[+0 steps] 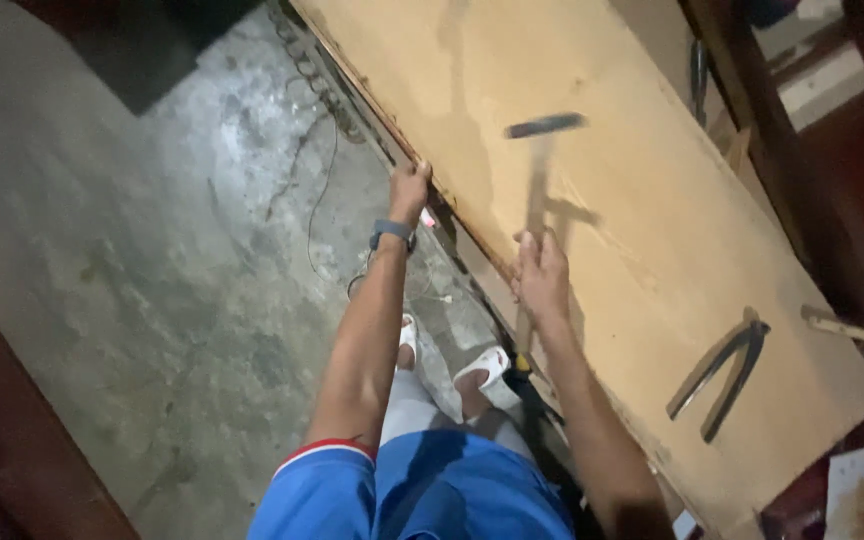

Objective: The person hammers nails into the edge of a wooden board using a hammer. They then use pliers to pull out the nails from the wood. The person repeats this process of hammering and removing nails along the board's edge.

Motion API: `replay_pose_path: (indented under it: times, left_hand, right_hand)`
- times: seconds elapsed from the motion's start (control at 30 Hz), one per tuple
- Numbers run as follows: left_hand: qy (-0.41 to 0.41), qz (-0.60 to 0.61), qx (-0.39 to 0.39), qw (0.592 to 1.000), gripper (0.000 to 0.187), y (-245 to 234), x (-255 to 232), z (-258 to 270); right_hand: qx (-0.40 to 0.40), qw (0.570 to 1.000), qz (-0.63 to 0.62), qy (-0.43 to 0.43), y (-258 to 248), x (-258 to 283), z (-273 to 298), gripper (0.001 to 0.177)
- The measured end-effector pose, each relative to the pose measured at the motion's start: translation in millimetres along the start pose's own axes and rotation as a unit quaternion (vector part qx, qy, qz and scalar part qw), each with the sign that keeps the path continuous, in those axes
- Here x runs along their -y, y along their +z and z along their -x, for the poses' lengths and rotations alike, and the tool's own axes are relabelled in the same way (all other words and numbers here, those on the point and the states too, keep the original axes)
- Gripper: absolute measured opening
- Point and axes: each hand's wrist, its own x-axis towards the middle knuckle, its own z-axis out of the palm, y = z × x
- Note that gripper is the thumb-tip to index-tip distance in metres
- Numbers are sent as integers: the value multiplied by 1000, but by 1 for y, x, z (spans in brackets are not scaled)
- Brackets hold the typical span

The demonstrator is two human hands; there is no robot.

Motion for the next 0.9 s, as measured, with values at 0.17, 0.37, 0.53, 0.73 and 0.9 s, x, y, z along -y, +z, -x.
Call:
replay_pose_path:
  times: [0.17, 0.37, 0.53, 0.73, 0.9]
  left_hand:
    - [15, -21, 8, 1000, 47, -5, -32, 32]
    - [1, 45, 40, 998, 52, -4, -5, -4]
    - [21, 36, 38, 998, 56, -6, -29, 13]
    - [31, 45, 15, 998, 47, -7, 0, -2]
    - [13, 21, 28, 999, 51, -13, -46, 12]
  right_hand:
    - [92, 977, 174, 82, 7, -13, -10, 23]
    - [14, 991, 129, 9, 4, 12, -4, 39]
    - [106, 956, 273, -12, 20, 21, 9, 50]
    - [-88, 995, 52, -7, 23, 15, 7, 32]
    - [82, 965, 243, -45, -3, -48, -29, 48]
